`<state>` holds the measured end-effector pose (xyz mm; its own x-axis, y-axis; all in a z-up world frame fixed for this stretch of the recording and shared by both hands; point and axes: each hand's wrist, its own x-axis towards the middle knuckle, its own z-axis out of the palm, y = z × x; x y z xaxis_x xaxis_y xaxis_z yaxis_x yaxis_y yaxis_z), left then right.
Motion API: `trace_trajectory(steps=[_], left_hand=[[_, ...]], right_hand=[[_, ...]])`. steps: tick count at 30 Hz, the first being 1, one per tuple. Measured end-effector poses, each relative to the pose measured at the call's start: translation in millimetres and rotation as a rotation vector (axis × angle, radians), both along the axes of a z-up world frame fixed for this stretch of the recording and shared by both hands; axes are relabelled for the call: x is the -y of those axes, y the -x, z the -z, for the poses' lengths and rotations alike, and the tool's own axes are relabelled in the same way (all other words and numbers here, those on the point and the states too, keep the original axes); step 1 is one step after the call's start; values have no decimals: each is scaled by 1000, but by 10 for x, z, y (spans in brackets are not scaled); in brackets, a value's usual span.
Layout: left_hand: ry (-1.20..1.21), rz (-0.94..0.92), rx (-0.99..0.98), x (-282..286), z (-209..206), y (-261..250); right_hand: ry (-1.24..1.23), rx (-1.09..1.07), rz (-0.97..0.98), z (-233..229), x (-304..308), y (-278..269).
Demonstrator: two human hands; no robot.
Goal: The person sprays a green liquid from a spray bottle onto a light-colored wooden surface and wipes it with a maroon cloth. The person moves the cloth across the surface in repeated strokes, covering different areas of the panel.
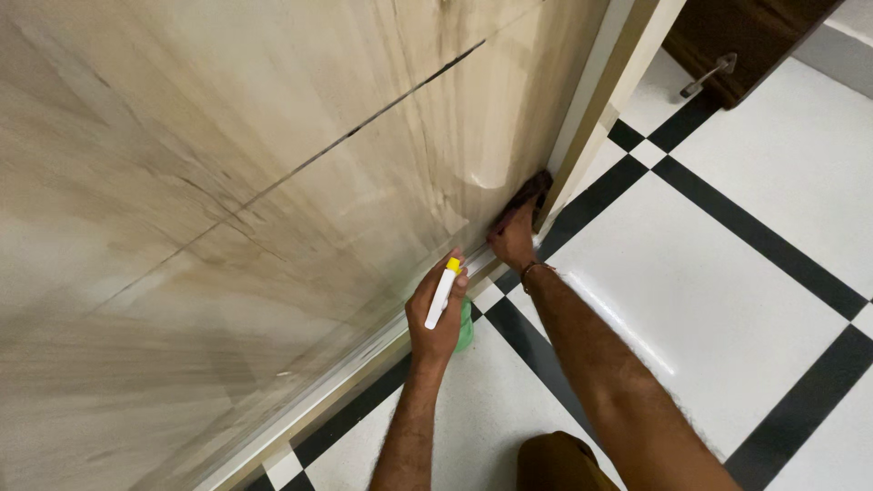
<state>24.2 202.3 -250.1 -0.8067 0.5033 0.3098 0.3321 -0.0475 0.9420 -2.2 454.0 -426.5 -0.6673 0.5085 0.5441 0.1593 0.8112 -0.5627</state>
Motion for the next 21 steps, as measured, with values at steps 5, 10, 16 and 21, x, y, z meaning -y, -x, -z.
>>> trace_trajectory(steps=[5,10,16,21], left_hand=[[-21,-26,-16,11,41,-13],[-24,-23,1,55,104,4],[-16,-4,20,56,69,28],[11,-27,-5,55,102,23]], right_hand=[[342,23,115,289,-71,65],[375,76,13,925,-222,179],[448,111,106,1088,-302,272],[765,25,96,1084,-151,346]])
